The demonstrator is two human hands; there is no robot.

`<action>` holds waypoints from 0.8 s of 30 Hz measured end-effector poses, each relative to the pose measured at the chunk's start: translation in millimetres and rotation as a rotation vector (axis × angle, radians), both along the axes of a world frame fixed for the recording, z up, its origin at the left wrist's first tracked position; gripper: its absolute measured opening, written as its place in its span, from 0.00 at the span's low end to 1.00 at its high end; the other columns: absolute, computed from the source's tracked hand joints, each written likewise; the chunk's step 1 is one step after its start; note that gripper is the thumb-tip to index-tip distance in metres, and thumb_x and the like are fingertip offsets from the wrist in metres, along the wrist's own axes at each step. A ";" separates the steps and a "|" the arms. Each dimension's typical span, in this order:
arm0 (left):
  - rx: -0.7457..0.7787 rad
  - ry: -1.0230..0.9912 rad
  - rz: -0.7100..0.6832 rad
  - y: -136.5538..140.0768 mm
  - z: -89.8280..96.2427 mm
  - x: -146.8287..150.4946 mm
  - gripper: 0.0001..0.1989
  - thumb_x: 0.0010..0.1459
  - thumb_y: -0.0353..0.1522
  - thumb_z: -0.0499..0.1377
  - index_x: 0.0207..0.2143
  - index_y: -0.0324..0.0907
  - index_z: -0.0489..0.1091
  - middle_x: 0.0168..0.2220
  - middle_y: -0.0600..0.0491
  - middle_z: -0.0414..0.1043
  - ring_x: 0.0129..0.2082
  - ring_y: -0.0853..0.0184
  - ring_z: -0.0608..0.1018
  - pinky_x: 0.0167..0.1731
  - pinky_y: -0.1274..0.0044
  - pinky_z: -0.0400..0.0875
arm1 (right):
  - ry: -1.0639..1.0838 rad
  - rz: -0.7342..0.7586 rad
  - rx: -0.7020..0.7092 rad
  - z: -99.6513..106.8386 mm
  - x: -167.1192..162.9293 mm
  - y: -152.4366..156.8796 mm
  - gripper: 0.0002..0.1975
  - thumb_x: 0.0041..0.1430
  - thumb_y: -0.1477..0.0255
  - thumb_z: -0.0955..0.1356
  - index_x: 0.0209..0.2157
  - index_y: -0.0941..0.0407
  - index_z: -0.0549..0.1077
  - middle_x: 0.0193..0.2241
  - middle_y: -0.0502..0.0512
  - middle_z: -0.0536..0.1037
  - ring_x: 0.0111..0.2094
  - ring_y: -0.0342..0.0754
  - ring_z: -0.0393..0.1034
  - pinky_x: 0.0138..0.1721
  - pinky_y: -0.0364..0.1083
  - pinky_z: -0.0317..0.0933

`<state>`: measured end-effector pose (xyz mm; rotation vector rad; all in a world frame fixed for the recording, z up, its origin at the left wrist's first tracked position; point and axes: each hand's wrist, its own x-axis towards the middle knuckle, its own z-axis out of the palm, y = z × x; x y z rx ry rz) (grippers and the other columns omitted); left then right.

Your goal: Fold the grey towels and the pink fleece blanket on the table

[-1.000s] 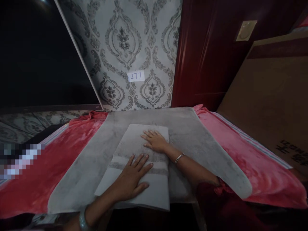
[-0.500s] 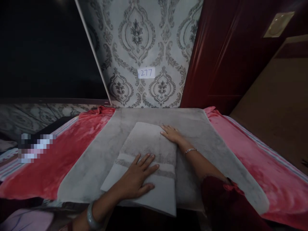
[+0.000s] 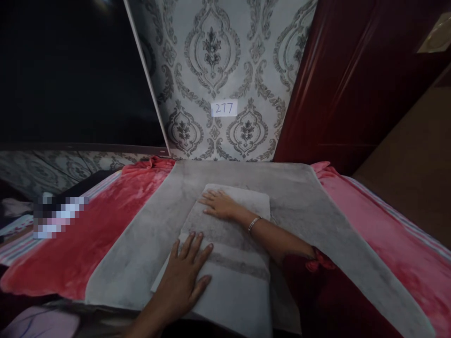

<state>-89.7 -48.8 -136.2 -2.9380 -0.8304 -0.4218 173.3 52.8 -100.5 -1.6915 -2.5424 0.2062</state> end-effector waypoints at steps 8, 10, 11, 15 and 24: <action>-0.100 -0.021 -0.019 2.6 -4.3 -0.7 0.36 0.63 0.43 0.59 0.72 0.55 0.53 0.75 0.45 0.45 0.73 0.43 0.50 0.65 0.42 0.52 | 0.050 -0.254 -0.040 -13.4 47.9 48.6 0.30 0.74 0.54 0.54 0.73 0.44 0.53 0.72 0.54 0.52 0.72 0.60 0.43 0.68 0.64 0.46; -0.113 -0.033 -0.017 2.9 -5.4 -0.9 0.36 0.63 0.43 0.59 0.72 0.55 0.53 0.75 0.46 0.44 0.73 0.43 0.50 0.65 0.42 0.51 | 0.068 -0.242 -0.020 -18.3 48.3 48.9 0.30 0.73 0.53 0.55 0.72 0.44 0.53 0.72 0.53 0.53 0.72 0.60 0.45 0.68 0.64 0.47; -0.117 -0.037 -0.018 2.9 -5.4 -0.9 0.36 0.63 0.42 0.59 0.72 0.55 0.54 0.75 0.47 0.44 0.73 0.43 0.50 0.66 0.42 0.51 | 0.073 -0.243 -0.016 -19.7 48.1 48.4 0.30 0.73 0.53 0.55 0.72 0.44 0.54 0.72 0.53 0.53 0.72 0.60 0.46 0.68 0.64 0.48; -0.132 -0.034 -0.010 2.2 -2.1 -0.1 0.34 0.64 0.41 0.59 0.71 0.54 0.55 0.75 0.46 0.46 0.73 0.44 0.50 0.67 0.43 0.49 | 0.053 -0.274 -0.021 -13.9 47.5 46.0 0.30 0.73 0.54 0.55 0.73 0.44 0.53 0.72 0.53 0.53 0.72 0.59 0.47 0.68 0.62 0.48; -0.137 -0.023 0.001 0.1 1.2 1.4 0.34 0.64 0.41 0.59 0.71 0.53 0.56 0.74 0.43 0.48 0.73 0.43 0.50 0.65 0.41 0.49 | 0.018 0.006 0.105 12.1 -12.7 9.5 0.26 0.74 0.59 0.58 0.69 0.47 0.62 0.71 0.57 0.57 0.73 0.58 0.43 0.69 0.67 0.37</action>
